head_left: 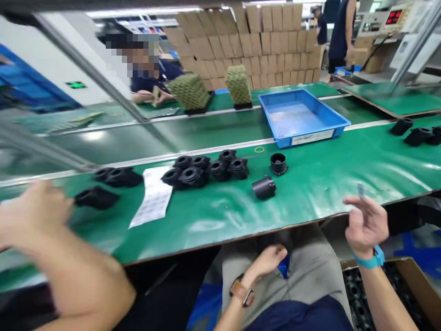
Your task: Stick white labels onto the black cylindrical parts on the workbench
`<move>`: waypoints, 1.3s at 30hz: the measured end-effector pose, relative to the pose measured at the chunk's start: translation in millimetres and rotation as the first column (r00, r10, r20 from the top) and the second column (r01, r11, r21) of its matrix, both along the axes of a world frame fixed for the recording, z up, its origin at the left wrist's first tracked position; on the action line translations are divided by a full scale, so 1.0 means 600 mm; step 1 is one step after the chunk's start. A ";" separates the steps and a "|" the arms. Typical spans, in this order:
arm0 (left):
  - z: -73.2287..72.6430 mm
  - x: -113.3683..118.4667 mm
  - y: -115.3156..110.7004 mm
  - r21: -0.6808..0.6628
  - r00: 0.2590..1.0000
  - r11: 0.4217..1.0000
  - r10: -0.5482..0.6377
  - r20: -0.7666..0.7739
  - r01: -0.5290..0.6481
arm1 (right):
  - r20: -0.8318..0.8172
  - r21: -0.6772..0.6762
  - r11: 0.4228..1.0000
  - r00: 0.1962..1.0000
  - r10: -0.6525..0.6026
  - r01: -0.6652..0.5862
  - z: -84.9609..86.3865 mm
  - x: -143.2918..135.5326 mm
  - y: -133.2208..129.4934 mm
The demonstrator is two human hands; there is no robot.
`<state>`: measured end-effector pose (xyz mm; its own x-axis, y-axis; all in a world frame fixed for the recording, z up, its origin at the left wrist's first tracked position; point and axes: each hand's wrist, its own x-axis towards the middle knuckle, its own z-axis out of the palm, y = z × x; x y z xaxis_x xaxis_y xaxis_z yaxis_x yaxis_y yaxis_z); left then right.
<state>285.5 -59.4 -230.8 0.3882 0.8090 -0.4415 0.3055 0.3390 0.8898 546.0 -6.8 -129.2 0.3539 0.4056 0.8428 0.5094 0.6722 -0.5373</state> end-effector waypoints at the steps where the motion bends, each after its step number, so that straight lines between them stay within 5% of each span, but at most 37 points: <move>1: 0.021 -0.011 -0.019 0.029 1.000 1.000 -0.001 0.017 0.000 | 0.021 -0.007 0.999 0.998 0.053 -0.053 0.014 -0.008 0.011; 4: 0.095 -0.045 -0.066 0.148 0.999 0.989 0.013 0.047 -0.020 | 0.079 -0.015 0.984 0.981 0.179 -0.178 0.051 -0.029 0.049; 6: 0.142 -0.064 -0.088 0.368 0.994 0.929 0.078 -0.074 -0.045 | 0.119 -0.022 0.977 0.970 0.214 -0.213 0.069 -0.041 0.073; 9: 0.192 -0.085 -0.100 0.766 0.901 0.640 0.291 -0.321 0.066 | 0.171 -0.068 0.976 0.962 0.214 -0.205 0.077 -0.058 0.101; 11: 0.212 -0.097 -0.091 0.874 0.859 0.473 0.395 -0.325 0.113 | 0.183 -0.094 0.977 0.961 0.207 -0.192 0.072 -0.069 0.116; 13: 0.225 -0.109 -0.068 0.919 0.860 0.392 0.449 -0.241 0.053 | 0.187 -0.121 0.974 0.959 0.211 -0.190 0.062 -0.078 0.130; 16: 0.240 -0.125 -0.011 0.935 0.857 0.351 0.496 -0.141 -0.050 | 0.180 -0.203 0.962 0.959 0.218 -0.181 0.048 -0.087 0.146; 19: 0.247 -0.129 0.063 0.919 0.855 0.390 0.496 -0.153 -0.062 | 0.169 -0.271 0.948 0.962 0.217 -0.166 0.040 -0.090 0.155; 26: 0.236 -0.094 0.188 0.750 0.923 0.661 0.271 -0.274 0.028 | 0.240 -0.381 0.904 0.924 0.298 -0.193 0.028 -0.102 0.152; 30: 0.247 -0.100 0.216 0.543 0.947 0.780 0.299 0.114 -0.312 | 0.302 -0.317 0.915 0.888 0.348 -0.251 0.053 -0.114 0.159; 32: 0.267 -0.103 0.233 0.247 0.836 0.853 0.323 0.444 -0.460 | 0.321 -0.241 0.929 0.880 0.349 -0.281 0.081 -0.127 0.176; 34: 0.295 -0.098 0.253 -0.040 0.632 0.896 0.342 0.696 -0.441 | 0.338 -0.145 0.941 0.879 0.337 -0.305 0.114 -0.145 0.203; 36: 0.325 -0.085 0.276 -0.213 0.439 0.903 0.374 0.817 -0.374 | 0.354 -0.047 0.946 0.880 0.315 -0.320 0.144 -0.165 0.238; 39: 0.356 -0.062 0.310 -0.320 0.261 0.901 0.397 0.880 -0.294 | 0.349 0.076 0.946 0.897 0.272 -0.316 0.165 -0.188 0.286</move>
